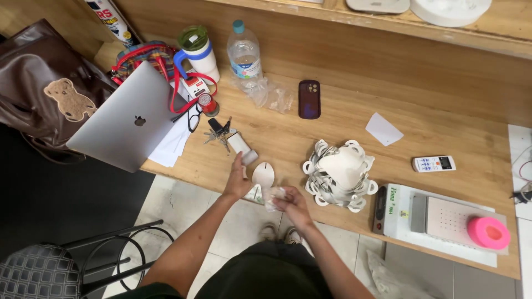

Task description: Stirring melted wax and assembling a decorative flower-shaped paper box to package a candle.

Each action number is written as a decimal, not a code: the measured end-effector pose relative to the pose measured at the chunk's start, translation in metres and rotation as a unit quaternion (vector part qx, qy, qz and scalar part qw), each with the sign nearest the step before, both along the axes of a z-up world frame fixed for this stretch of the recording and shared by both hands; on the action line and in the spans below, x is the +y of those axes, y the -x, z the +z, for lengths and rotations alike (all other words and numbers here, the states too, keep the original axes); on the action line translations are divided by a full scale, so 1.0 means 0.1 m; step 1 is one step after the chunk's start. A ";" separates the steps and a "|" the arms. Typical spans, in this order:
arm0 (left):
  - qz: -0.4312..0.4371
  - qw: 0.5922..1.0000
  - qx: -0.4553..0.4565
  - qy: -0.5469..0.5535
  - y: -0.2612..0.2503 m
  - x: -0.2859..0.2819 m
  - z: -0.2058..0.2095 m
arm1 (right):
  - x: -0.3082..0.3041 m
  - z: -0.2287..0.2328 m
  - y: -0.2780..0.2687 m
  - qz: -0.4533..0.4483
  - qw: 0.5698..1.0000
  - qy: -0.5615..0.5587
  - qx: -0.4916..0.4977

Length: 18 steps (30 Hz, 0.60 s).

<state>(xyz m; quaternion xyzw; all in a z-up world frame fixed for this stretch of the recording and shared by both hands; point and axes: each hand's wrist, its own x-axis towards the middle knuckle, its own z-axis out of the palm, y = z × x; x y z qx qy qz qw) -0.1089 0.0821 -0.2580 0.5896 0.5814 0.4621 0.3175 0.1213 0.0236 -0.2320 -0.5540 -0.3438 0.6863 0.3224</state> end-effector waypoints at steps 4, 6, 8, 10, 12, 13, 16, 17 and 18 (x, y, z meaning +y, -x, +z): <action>0.052 0.992 0.049 0.108 -0.01 -0.13 0.19 | 0.04 0.27 0.34 -0.061 0.990 -0.121 0.040; 0.075 0.985 0.071 0.140 -0.03 -0.15 -0.10 | 0.05 0.17 0.39 -0.068 0.988 -0.127 0.051; 0.096 0.977 0.092 0.167 -0.07 -0.15 -0.32 | 0.06 0.05 0.43 -0.075 0.985 -0.141 0.060; 0.083 0.988 0.098 0.083 -0.10 -0.14 -0.51 | 0.06 -0.10 0.50 -0.075 0.994 -0.060 0.044; 0.104 0.989 0.077 0.071 -0.20 -0.05 -0.37 | 0.14 -0.26 0.48 -0.103 0.994 -0.020 0.027; 0.128 0.988 0.056 0.061 -0.25 -0.02 -0.31 | 0.16 -0.34 0.47 -0.127 0.992 0.022 0.011; 0.098 0.993 0.033 0.060 -0.25 0.09 -0.23 | 0.29 -1.11 0.29 -0.151 0.988 -0.008 -0.012; 0.082 0.994 0.034 0.061 -0.23 0.13 -0.22 | 0.30 -1.28 0.26 -0.166 0.986 -0.006 -0.013; 0.077 0.992 0.024 0.099 -0.20 0.14 -0.21 | 0.28 -1.46 0.24 -0.153 0.985 -0.048 -0.071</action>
